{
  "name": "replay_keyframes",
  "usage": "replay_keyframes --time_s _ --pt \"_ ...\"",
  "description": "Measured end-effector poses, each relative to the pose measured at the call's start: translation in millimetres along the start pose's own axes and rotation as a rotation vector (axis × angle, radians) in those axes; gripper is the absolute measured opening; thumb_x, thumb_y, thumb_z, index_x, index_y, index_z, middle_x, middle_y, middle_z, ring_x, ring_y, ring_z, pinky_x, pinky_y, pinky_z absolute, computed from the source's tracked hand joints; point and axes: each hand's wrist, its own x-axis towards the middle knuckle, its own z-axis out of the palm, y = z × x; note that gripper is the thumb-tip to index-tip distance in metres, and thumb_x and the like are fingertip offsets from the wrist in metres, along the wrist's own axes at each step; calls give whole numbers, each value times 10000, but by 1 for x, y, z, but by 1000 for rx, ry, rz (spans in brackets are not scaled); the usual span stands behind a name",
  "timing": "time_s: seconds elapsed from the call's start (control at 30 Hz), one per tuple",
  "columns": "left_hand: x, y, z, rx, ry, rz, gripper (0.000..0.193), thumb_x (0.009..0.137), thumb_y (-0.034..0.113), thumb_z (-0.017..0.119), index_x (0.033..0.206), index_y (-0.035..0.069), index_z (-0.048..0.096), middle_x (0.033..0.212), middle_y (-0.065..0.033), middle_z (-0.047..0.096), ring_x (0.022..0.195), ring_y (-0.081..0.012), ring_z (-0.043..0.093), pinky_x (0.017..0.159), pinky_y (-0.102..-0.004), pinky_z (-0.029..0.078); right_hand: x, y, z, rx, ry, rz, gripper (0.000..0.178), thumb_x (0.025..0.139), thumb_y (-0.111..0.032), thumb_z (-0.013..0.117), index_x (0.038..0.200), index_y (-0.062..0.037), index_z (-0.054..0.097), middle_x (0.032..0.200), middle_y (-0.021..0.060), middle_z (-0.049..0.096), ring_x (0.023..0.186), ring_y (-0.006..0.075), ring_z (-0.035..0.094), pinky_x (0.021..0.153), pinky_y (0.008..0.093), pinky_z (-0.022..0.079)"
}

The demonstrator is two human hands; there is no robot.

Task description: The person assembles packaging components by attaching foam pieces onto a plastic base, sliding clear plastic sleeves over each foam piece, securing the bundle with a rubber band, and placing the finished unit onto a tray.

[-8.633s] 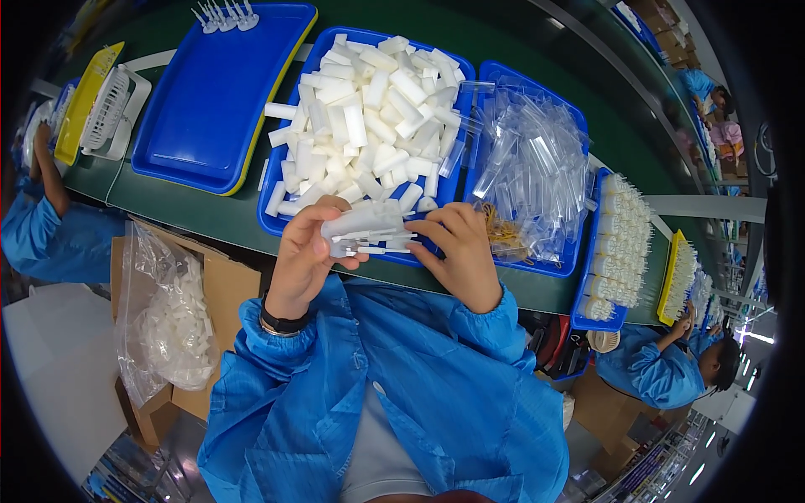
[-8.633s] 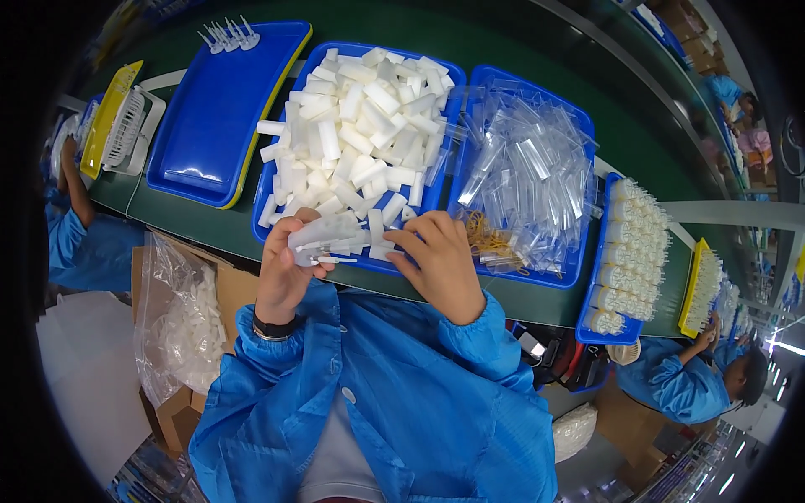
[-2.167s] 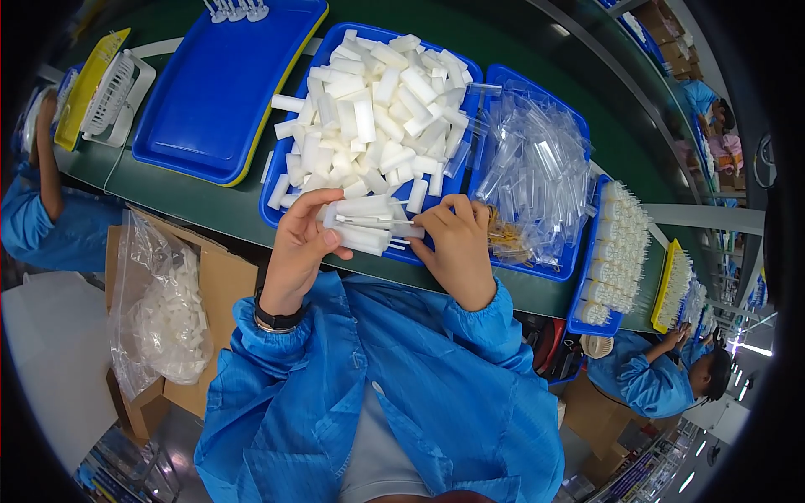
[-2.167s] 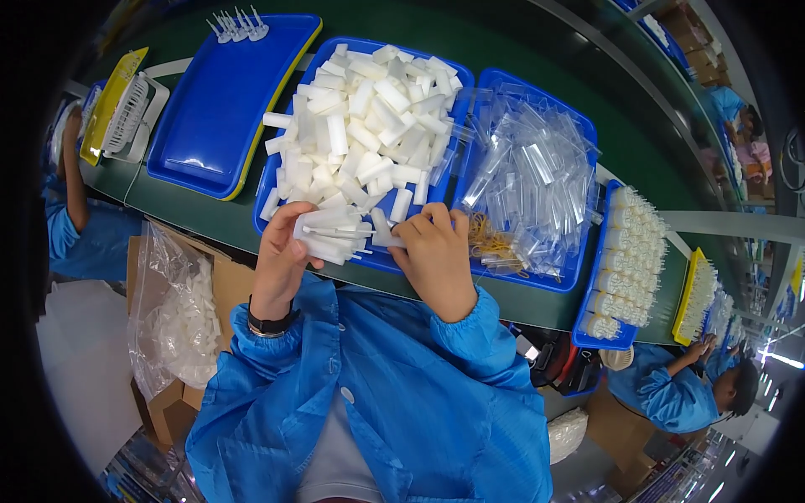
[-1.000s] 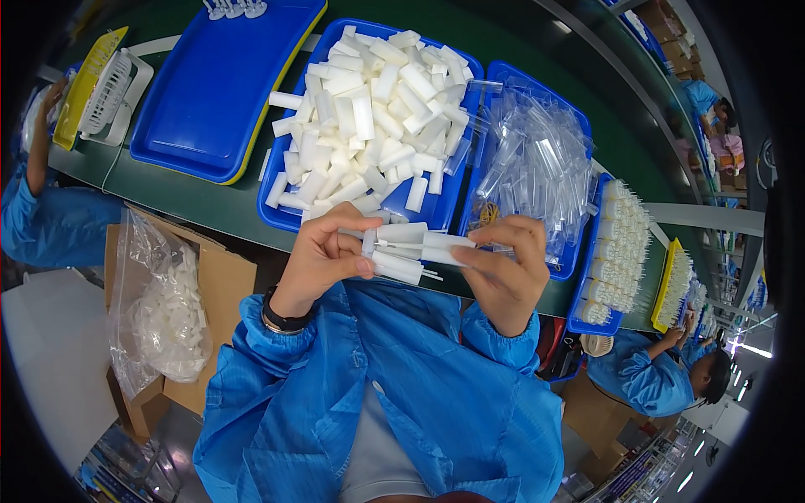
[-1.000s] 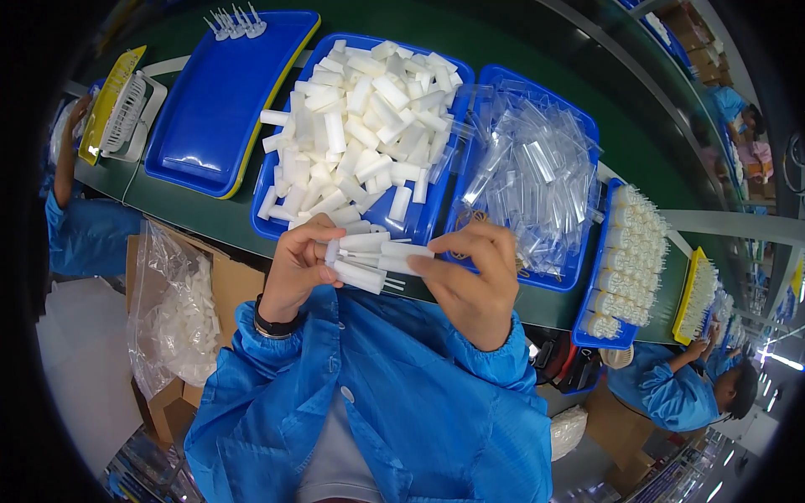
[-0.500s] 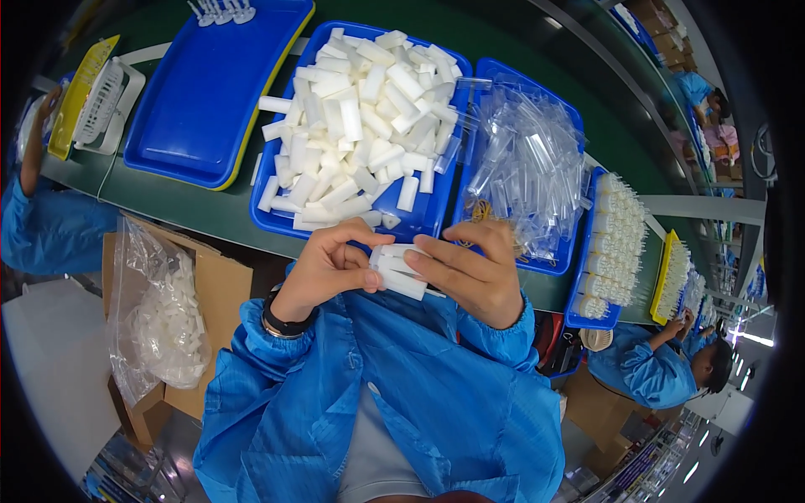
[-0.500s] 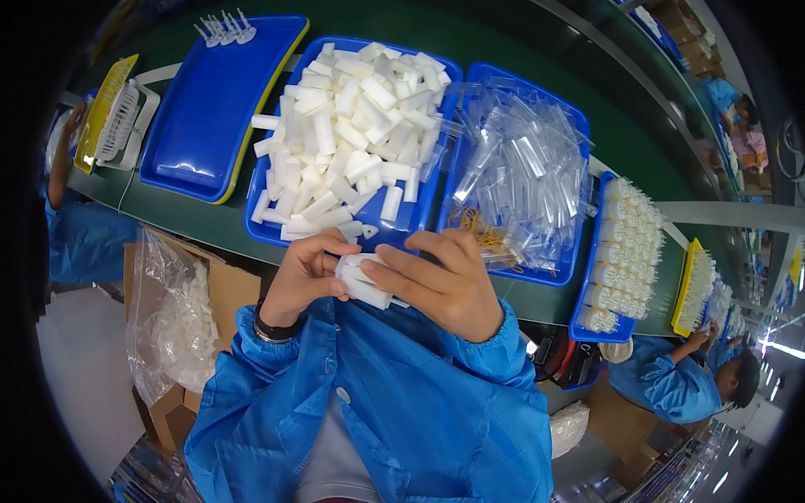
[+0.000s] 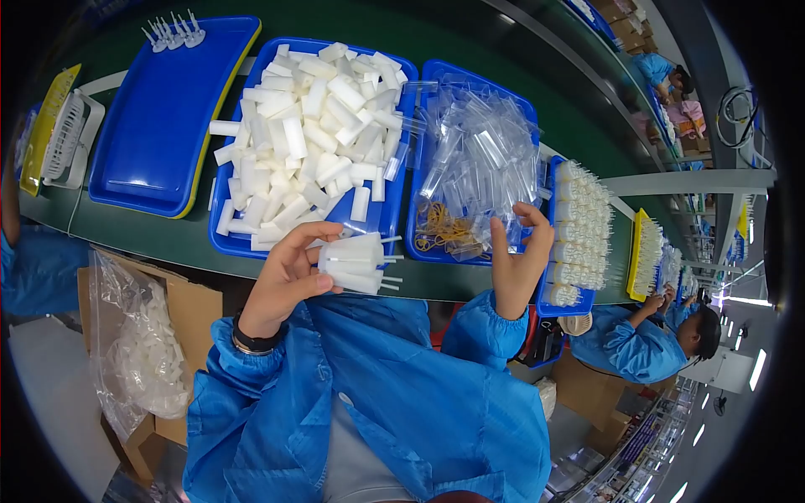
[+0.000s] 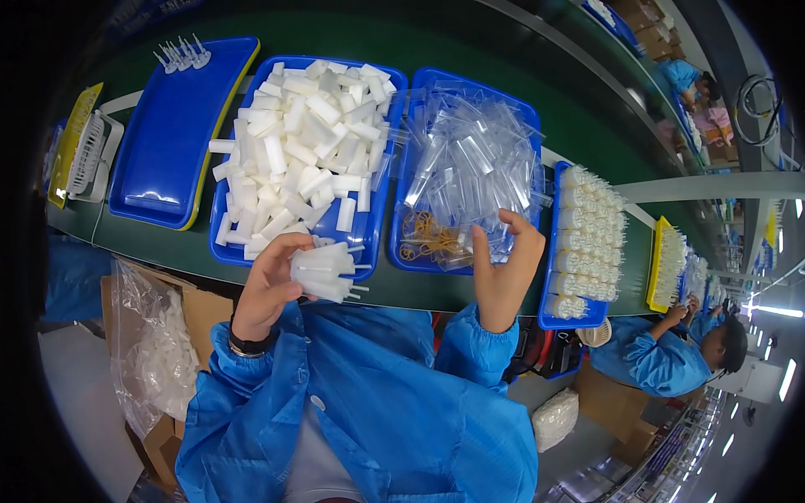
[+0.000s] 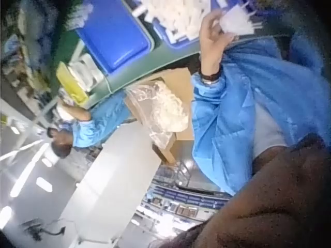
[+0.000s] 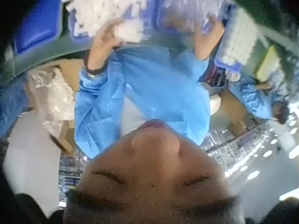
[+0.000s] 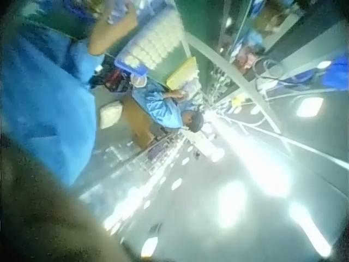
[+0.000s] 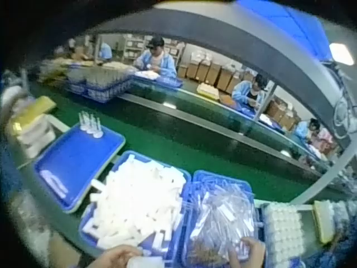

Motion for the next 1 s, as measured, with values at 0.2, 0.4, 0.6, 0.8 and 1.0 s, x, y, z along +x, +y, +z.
replay_keyframes --time_s 0.2,0.4,0.6,0.8,1.0 --pt "4 -5 2 121 -78 66 456 794 -109 609 1226 5 518 1205 -68 457 1155 -190 509 902 -273 488 -9 23 14 86 -98 78 356 755 -64 739 1070 -40 575 927 86 628 800 206 509 737 328 429" --pt "5 -5 0 173 -87 98 458 774 -168 591 1191 12 537 1217 -65 430 1177 -191 495 907 -273 482 -10 9 8 420 20 155 385 774 31 679 1146 -5 587 956 88 640 734 113 529 694 259 444" --pt "5 -8 2 155 -66 108 448 770 -192 578 1163 21 553 1224 -71 423 1182 -187 493 858 -262 515 -27 -22 5 1043 -181 -2 342 776 45 678 1107 30 592 1029 188 636 896 238 636 803 326 507" --pt "2 -7 4 166 -65 84 403 779 -137 625 1145 24 571 1226 -82 421 1164 -173 494 872 -263 507 -19 -50 15 952 -393 -171 292 722 21 725 1002 26 645 1015 201 678 969 294 656 843 368 506" --pt "2 -14 -6 244 -69 166 312 790 -82 663 1066 29 571 1167 -79 449 1074 -156 506 859 -256 467 -17 -63 20 975 -485 -262 307 726 11 728 1022 14 647 1037 178 681 960 282 659 832 365 508"
